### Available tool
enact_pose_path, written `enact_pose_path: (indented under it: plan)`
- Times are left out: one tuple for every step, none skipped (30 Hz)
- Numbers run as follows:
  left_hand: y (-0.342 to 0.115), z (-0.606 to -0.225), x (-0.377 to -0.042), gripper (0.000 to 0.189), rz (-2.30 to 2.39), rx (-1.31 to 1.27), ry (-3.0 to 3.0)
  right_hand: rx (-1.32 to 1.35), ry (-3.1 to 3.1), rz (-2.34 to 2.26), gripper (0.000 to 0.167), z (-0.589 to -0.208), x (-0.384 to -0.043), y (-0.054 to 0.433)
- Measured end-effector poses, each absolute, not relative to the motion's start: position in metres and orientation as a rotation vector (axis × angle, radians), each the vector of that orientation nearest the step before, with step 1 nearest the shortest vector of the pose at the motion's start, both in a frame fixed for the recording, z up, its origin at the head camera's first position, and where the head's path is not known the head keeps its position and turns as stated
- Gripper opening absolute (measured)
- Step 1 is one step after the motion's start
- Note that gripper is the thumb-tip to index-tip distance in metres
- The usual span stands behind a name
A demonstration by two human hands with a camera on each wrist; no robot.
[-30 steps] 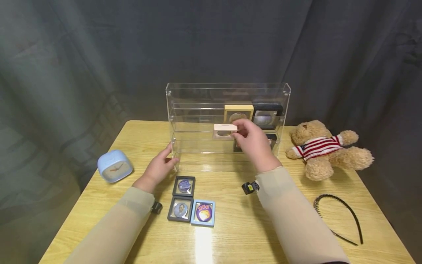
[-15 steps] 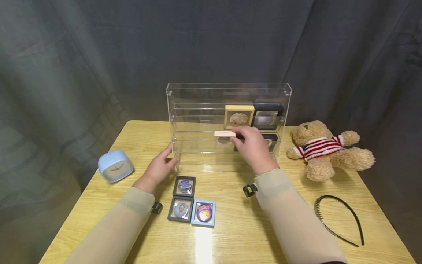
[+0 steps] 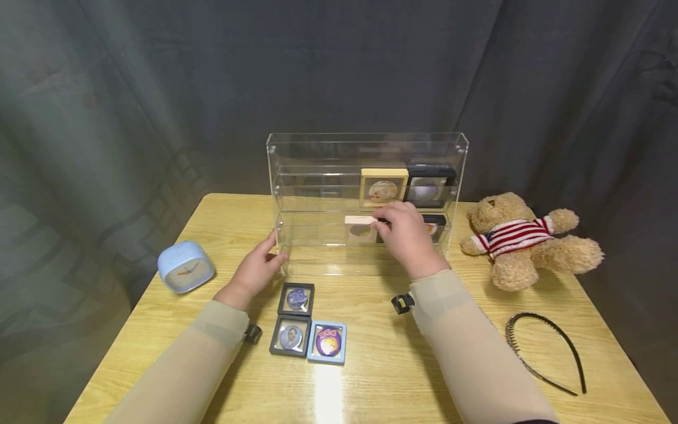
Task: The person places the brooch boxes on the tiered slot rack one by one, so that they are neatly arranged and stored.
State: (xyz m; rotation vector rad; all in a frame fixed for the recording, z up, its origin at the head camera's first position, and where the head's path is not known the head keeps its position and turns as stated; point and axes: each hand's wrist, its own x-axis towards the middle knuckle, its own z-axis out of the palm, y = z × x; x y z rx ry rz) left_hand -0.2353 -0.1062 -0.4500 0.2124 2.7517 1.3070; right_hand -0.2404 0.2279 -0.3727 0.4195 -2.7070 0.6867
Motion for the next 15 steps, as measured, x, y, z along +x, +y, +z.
enact_pose_path:
  plan:
    - [-0.106,-0.45,-0.235,0.074,1.306,0.209,2.753,0.423,-2.714,0.683,0.023,-0.372,-0.24,0.228]
    - [-0.106,-0.45,-0.235,0.074,1.308,0.209,2.752,0.428,-2.721,0.676,0.023,-0.372,-0.24,0.228]
    - [-0.106,-0.45,-0.235,0.074,1.307,0.208,2.752,0.429,-2.73,0.668,0.023,-0.371,-0.24,0.228]
    - [-0.106,-0.45,-0.235,0.074,1.308,0.208,2.752,0.428,-2.74,0.661,0.023,-0.371,-0.24,0.228]
    - [-0.106,-0.45,-0.235,0.074,1.308,0.21,2.751,0.426,-2.748,0.652,0.023,-0.371,-0.24,0.228]
    - [-0.106,-0.45,-0.235,0.074,1.306,0.21,2.751,0.423,-2.756,0.653,0.024,-0.37,-0.24,0.228]
    - [-0.106,-0.45,-0.235,0.074,1.303,0.211,2.752,0.418,-2.763,0.651,0.025,-0.37,-0.239,0.227]
    - [-0.106,-0.449,-0.235,0.075,1.303,0.212,2.75,0.416,-2.766,0.652,0.026,-0.37,-0.239,0.227]
    - [-0.106,-0.449,-0.235,0.075,1.299,0.213,2.751,0.413,-2.769,0.651,0.027,-0.37,-0.238,0.227]
    - [-0.106,-0.449,-0.235,0.075,1.295,0.212,2.753,0.412,-2.766,0.658,0.028,-0.37,-0.237,0.227]
    - [-0.106,-0.449,-0.235,0.074,1.292,0.209,2.755,0.416,-2.757,0.665,0.028,-0.371,-0.235,0.227]
    - [-0.106,-0.449,-0.235,0.074,1.289,0.206,2.757,0.421,-2.744,0.677,0.029,-0.371,-0.233,0.228]
    - [-0.105,-0.449,-0.235,0.074,1.286,0.205,2.759,0.43,-2.724,0.682,0.028,-0.371,-0.231,0.227]
    - [-0.105,-0.449,-0.235,0.074,1.285,0.206,2.759,0.444,-2.7,0.689,0.028,-0.372,-0.228,0.227]
    - [-0.106,-0.449,-0.235,0.074,1.283,0.21,2.759,0.459,-2.674,0.696,0.028,-0.372,-0.225,0.227]
